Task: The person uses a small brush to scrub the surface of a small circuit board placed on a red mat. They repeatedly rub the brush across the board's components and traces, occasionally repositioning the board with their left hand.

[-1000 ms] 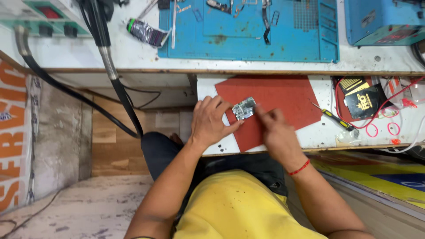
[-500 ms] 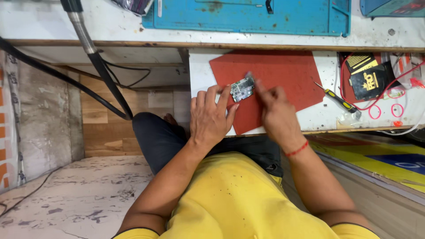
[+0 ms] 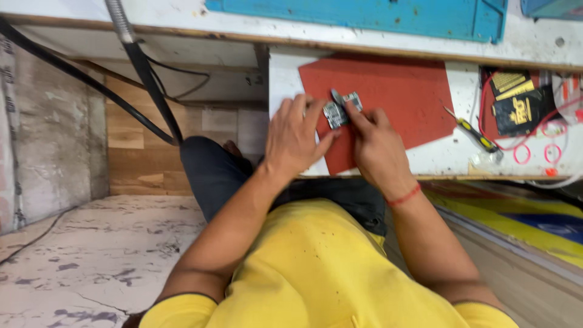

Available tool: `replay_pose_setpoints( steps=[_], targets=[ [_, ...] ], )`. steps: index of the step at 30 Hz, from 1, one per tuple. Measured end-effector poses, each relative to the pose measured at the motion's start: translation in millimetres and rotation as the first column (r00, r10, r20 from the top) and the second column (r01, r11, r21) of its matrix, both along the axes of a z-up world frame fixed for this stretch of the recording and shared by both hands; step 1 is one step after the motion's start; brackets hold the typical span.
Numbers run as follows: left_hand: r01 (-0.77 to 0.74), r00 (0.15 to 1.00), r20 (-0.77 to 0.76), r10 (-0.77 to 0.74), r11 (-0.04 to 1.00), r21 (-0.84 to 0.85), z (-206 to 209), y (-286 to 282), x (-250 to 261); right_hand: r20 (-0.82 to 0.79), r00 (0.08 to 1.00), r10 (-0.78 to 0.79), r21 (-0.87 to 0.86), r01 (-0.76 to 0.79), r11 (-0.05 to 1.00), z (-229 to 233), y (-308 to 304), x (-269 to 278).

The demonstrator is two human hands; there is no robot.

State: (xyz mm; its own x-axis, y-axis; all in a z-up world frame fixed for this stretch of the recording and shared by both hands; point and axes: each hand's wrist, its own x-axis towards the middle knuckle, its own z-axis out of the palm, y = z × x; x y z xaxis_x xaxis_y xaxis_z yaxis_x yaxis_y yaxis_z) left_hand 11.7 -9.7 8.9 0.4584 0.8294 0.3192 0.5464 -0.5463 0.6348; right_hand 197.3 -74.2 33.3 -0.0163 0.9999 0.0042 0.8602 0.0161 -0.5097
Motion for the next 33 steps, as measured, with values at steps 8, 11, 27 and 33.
replay_pose_setpoints(
  steps=[8, 11, 27, 33],
  targets=[
    [0.029, 0.999, -0.029, -0.029, 1.000, -0.010, -3, 15, -6, 0.097, 0.995, -0.023, -0.012, 0.024, 1.000, 8, -13, 7],
    [0.022, 0.999, -0.031, -0.021, 0.999, 0.026, -4, 9, -6, 0.154, 0.985, 0.074, -0.079, -0.062, 0.995, 8, -15, 3],
    [0.016, 1.000, -0.012, -0.016, 1.000, 0.003, -2, 10, -6, 0.153, 0.987, 0.040, -0.051, -0.033, 0.998, 2, -7, 11],
    [0.016, 1.000, -0.025, -0.016, 1.000, -0.008, -3, 10, -6, 0.096, 0.993, 0.064, -0.082, -0.056, 0.995, 5, -13, 0]
  ],
)
